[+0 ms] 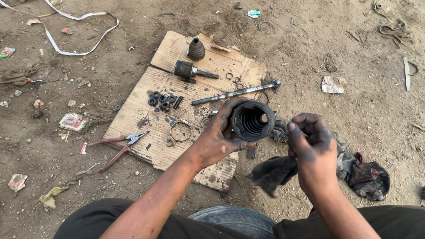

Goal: The person cleans a rubber CV joint boot with a cloth and wipes the interior by hand while sitting on a tire.

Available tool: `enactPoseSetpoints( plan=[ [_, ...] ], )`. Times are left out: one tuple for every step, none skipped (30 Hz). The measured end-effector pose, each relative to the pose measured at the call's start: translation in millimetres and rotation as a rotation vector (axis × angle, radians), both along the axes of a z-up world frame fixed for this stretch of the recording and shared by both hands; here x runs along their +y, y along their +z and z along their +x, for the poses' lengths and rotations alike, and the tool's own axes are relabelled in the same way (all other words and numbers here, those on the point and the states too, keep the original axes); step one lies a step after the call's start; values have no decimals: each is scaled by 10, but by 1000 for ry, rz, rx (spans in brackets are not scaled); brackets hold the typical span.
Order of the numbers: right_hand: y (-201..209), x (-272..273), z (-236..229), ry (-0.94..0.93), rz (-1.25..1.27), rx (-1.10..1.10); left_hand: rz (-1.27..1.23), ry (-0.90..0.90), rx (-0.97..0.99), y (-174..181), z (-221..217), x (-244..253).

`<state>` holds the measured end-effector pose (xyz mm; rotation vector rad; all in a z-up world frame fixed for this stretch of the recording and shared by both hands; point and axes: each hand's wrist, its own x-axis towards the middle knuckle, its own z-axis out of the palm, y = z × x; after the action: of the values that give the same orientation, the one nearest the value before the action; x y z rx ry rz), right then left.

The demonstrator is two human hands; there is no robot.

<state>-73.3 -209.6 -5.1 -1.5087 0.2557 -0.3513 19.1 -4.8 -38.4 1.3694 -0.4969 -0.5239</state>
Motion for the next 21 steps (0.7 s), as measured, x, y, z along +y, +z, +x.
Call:
enactPoseSetpoints(
  plan=[
    [5,-8,26,8,26,15,-13,-2,-8,-19,8,-1],
    [9,-10,41,17,53,31,-26,-4,-16,-33,12,0],
    [15,-8,47,24,36,57,20,0,-57,-42,16,2],
    [27,-2,52,32,19,83,67,3,-99,-45,23,6],
    [44,11,50,40,3,109,114,7,-141,-43,32,12],
    [66,31,27,94,-187,-17,157,28,-195,-38,41,18],
    [93,61,-12,149,-376,-142,201,49,-248,-30,46,28],
    [125,91,-41,204,-565,-269,245,70,-301,-22,46,38],
    [157,123,-59,208,-687,-289,244,80,-332,-17,38,47],
    [188,159,-67,212,-810,-308,243,91,-363,-13,30,59],
    [221,191,-71,215,-935,-325,239,100,-393,-13,23,63],
    [251,219,-70,229,-1065,-256,222,99,-418,-15,20,68],
    [274,246,-66,242,-1192,-182,205,96,-443,-20,17,77],
    [291,273,-56,254,-1318,-107,189,94,-468,-24,13,86],
    [301,298,-31,262,-1365,-145,183,72,-485,-25,17,93],
    [309,320,-4,270,-1411,-183,178,49,-502,-21,20,103],
    [327,326,12,274,-1463,-223,168,26,-523,-6,31,97],
    [342,332,13,298,-1464,-170,188,0,-493,15,34,105],
    [358,331,28,323,-1467,-120,207,-22,-464,39,43,111],
    [372,323,39,347,-1468,-70,225,-45,-436,63,49,100],
    [382,315,55,357,-1472,-101,286,-49,-398,86,54,86]
  ],
)
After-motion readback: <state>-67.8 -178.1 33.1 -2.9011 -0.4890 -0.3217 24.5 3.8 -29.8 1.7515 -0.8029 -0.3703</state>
